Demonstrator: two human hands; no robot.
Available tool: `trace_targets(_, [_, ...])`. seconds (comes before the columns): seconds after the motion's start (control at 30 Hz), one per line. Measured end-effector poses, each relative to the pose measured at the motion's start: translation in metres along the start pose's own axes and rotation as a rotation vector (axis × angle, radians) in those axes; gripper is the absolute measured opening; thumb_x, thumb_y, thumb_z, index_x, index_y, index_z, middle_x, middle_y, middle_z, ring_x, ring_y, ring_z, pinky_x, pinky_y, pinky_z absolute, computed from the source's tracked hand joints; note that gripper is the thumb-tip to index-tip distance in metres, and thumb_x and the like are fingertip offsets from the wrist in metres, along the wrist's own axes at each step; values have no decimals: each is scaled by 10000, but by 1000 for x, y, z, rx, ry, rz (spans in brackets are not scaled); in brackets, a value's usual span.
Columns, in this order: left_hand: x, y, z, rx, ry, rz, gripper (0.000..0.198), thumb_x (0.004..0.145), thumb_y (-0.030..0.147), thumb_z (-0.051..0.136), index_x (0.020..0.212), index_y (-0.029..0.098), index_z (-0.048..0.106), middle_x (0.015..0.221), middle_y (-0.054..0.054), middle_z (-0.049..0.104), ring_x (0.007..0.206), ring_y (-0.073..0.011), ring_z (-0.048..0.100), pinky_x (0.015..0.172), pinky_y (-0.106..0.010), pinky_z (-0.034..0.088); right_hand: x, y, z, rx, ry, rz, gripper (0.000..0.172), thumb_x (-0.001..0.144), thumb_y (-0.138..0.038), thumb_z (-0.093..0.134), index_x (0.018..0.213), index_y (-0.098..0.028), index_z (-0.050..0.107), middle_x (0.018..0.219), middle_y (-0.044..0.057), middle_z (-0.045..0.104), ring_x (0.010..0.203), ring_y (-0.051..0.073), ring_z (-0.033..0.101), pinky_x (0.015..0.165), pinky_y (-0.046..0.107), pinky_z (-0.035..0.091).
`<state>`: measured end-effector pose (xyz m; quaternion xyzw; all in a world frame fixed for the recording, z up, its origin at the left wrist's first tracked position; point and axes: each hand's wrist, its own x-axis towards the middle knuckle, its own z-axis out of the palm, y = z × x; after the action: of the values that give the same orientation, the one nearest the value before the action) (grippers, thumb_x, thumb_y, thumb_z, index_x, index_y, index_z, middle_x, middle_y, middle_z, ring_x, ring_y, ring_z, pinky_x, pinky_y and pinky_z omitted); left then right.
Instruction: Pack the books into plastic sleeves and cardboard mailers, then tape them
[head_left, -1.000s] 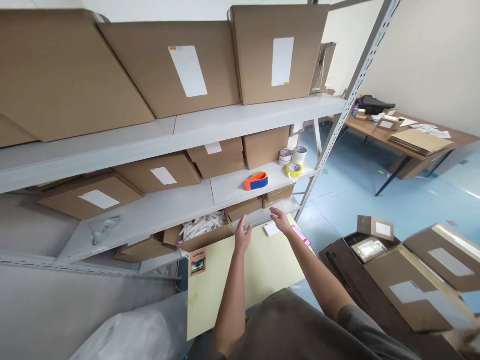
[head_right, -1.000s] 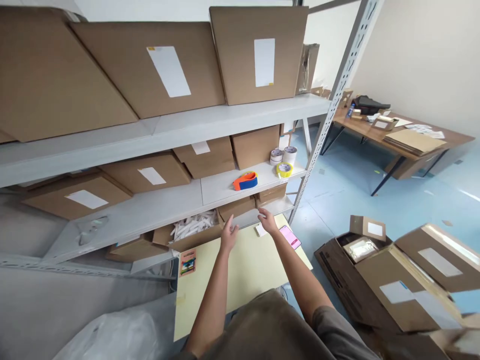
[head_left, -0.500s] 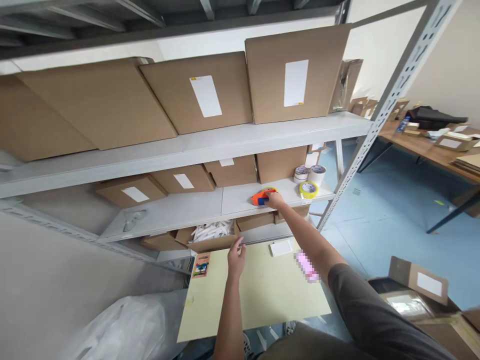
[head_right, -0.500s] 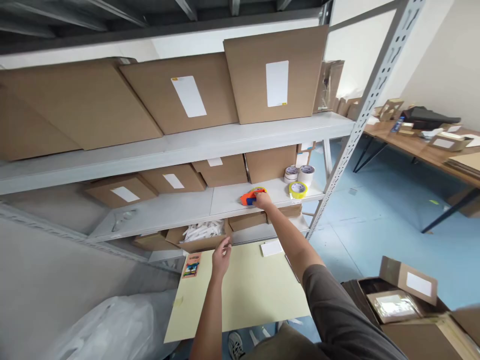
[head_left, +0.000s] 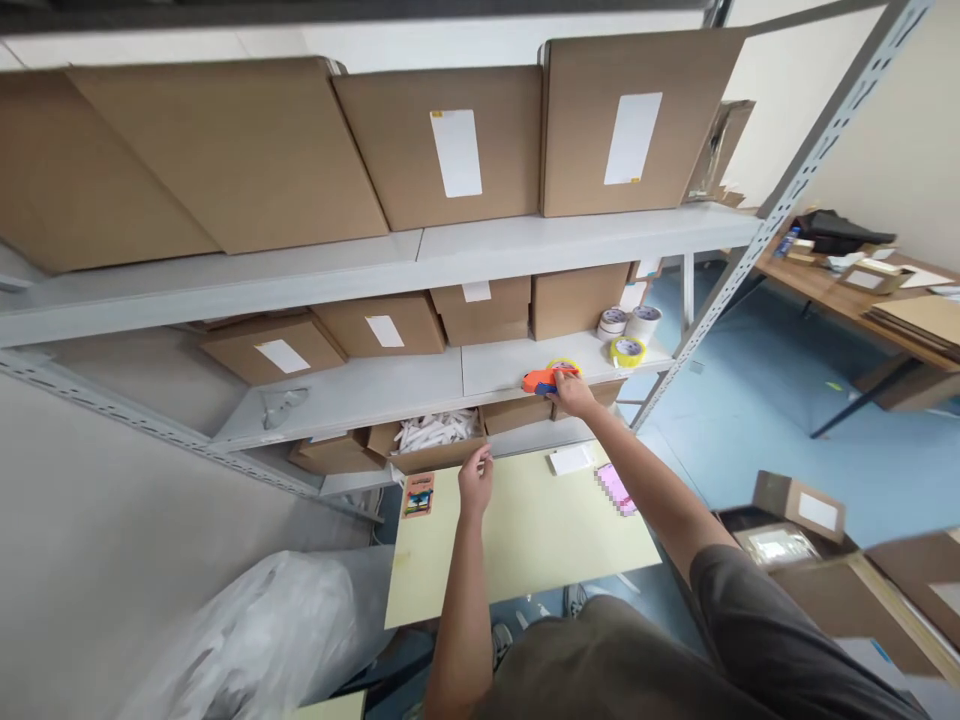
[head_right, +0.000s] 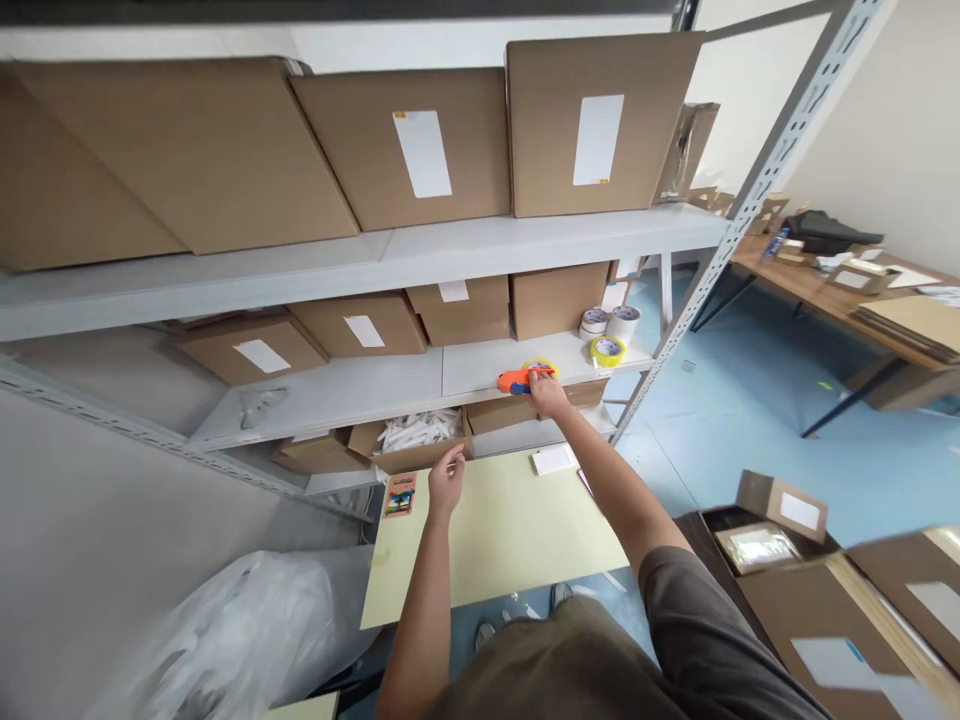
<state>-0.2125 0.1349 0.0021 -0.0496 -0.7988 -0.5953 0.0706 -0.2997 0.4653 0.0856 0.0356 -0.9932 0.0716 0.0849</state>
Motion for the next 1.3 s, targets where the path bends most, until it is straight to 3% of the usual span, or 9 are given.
trace_targets(0.13, [-2,-17,-7,-34,-27,-12,345,969,384,613,1204,218,804,1192,-122,804,1090,-253,760,922,-380,635,-60,-13,15,-43,11,-29,491,1044,-433,614,1394,-104,509,1176,242,752,1180,407,648,1065,500,433])
trace_targets(0.27, [-12,-38,-7,-57,-92,-53,310,970,351,594,1166,232,802,1241,-114,800,1102,-245,761,922,-370,637,-126,-25,46,-43,-31,0,473,1058,-444,571,1364,-93,484,1163,242,748,1140,390,660,1070,495,412])
trace_targets(0.47, [-38,-53,7,-40,-220,-126,295,945,253,590,1156,229,795,1223,-104,803,1074,-223,761,930,-357,637,-208,-38,100,22,-263,172,488,949,-336,598,1345,-68,503,1145,237,751,1079,384,659,988,457,432])
trace_targets(0.67, [-70,-64,26,15,-299,-162,288,975,278,588,1173,230,793,1252,-110,796,1084,-223,756,940,-362,630,-249,-23,152,88,-436,383,489,934,-199,582,1390,-37,509,1305,280,708,1204,376,648,1008,429,451])
trace_targets(0.97, [-110,-87,72,76,-330,-210,299,1014,322,591,1210,223,793,1278,-130,787,1130,-242,745,942,-385,631,-284,3,229,207,-562,494,459,953,-156,613,1407,-94,574,1373,222,709,1292,337,664,1112,412,444])
trace_targets(1.1, [-109,-84,92,89,-321,-237,322,1018,307,596,1274,224,771,1294,-133,781,1149,-244,743,969,-397,625,-281,6,231,237,-606,554,381,948,-195,652,1324,-135,655,1291,199,750,1234,338,704,1047,409,497])
trace_targets(1.2, [-103,-73,101,89,-290,-258,355,1013,293,613,1333,216,746,1317,-141,773,1181,-243,740,997,-397,619,-268,8,209,214,-574,550,350,938,-202,672,1277,-123,702,1296,216,751,1241,330,703,1016,375,520])
trace_targets(1.3, [-96,-57,99,67,-241,-259,346,1004,304,648,1324,225,752,1370,-143,756,1233,-259,731,1053,-429,605,-251,5,177,282,-447,534,387,993,-226,608,1356,-123,693,1345,215,742,1251,312,706,996,356,545])
